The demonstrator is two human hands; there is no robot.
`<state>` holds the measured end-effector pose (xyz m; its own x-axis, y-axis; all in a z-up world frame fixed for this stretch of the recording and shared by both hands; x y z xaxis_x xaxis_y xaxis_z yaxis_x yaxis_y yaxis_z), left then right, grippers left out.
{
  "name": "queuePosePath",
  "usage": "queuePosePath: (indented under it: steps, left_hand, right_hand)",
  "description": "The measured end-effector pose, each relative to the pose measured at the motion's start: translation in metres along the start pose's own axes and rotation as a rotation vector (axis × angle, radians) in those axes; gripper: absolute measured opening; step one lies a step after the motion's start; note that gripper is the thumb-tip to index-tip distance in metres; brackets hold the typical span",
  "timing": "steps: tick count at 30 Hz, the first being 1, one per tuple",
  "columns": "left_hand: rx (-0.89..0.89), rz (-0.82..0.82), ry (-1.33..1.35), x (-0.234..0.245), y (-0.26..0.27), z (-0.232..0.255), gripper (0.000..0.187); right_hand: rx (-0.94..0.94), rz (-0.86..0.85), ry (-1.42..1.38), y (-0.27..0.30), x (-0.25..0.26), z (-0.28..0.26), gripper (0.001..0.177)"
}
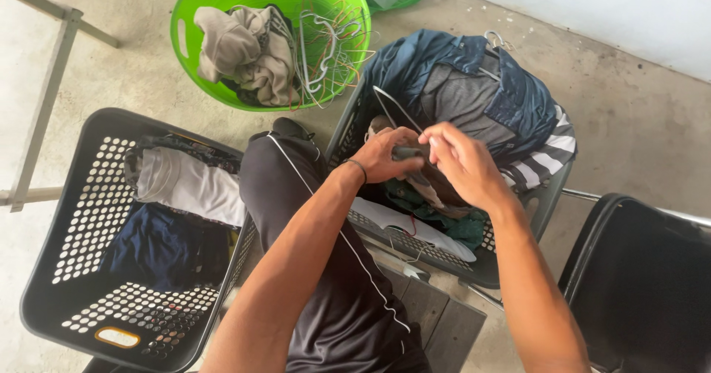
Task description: The person folds a patterned shirt, a white t-shirt, beige pants, and a green garment by hand, transferring the items between a black plastic basket and a grey crate while sitting.
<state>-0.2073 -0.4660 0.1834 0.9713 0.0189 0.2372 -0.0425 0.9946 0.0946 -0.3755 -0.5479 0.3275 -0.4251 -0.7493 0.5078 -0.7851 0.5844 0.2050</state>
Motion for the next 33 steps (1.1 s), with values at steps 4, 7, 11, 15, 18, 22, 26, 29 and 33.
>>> queuePosePath:
  steps: [4,7,11,15,18,22,26,29,33]
  left_hand:
    - [0.216,0.138,0.509,0.007,-0.012,-0.019,0.038]
    - [0.205,0.265,0.798,0.021,-0.018,-0.016,0.037]
    - [0.073,0.437,0.596,0.031,-0.017,0.011,0.072]
    - [0.072,0.664,0.332,0.045,-0.007,0.037,0.104]
    - [-0.002,0.713,0.315,0.052,-0.007,0.046,0.104]
    - [0.113,0.697,0.330,0.053,-0.012,0.036,0.084]
    - [0.116,0.708,0.364,0.054,-0.015,0.016,0.056]
    - [0.321,0.735,0.653,0.058,-0.022,0.004,0.037]
    - [0.294,0.705,1.252,0.065,-0.024,-0.004,0.043]
  right_hand:
    - [0.035,0.071,0.026,-0.043,-0.006,-0.021,0.021]
    - [0.078,0.184,0.128,-0.070,-0.007,-0.035,0.021]
    - [0.212,0.238,0.378,-0.092,-0.020,-0.060,0.019]
    - [0.051,0.050,0.401,-0.103,-0.017,-0.083,0.022]
    - [0.087,-0.012,0.519,-0.109,-0.010,-0.090,0.022]
    - [0.141,-0.118,0.495,-0.111,-0.008,-0.091,0.027]
    - [0.062,-0.258,0.557,-0.110,-0.001,-0.083,0.036]
    - [0.065,-0.244,0.359,-0.106,0.004,-0.057,0.052]
    - [-0.041,-0.282,-0.098,-0.080,-0.022,-0.011,0.084]
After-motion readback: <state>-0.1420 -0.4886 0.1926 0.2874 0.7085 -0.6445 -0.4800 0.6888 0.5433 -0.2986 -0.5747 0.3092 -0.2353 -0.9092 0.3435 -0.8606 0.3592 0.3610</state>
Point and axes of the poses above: each hand's wrist, its own y-axis away from the middle knuckle, its own x-axis out of the back of the hand, z = x × y, the point moved 1 cm from there along -y, towards the middle knuckle, and after that the axes turned 7 degrees about y, right-handed, at the moved point
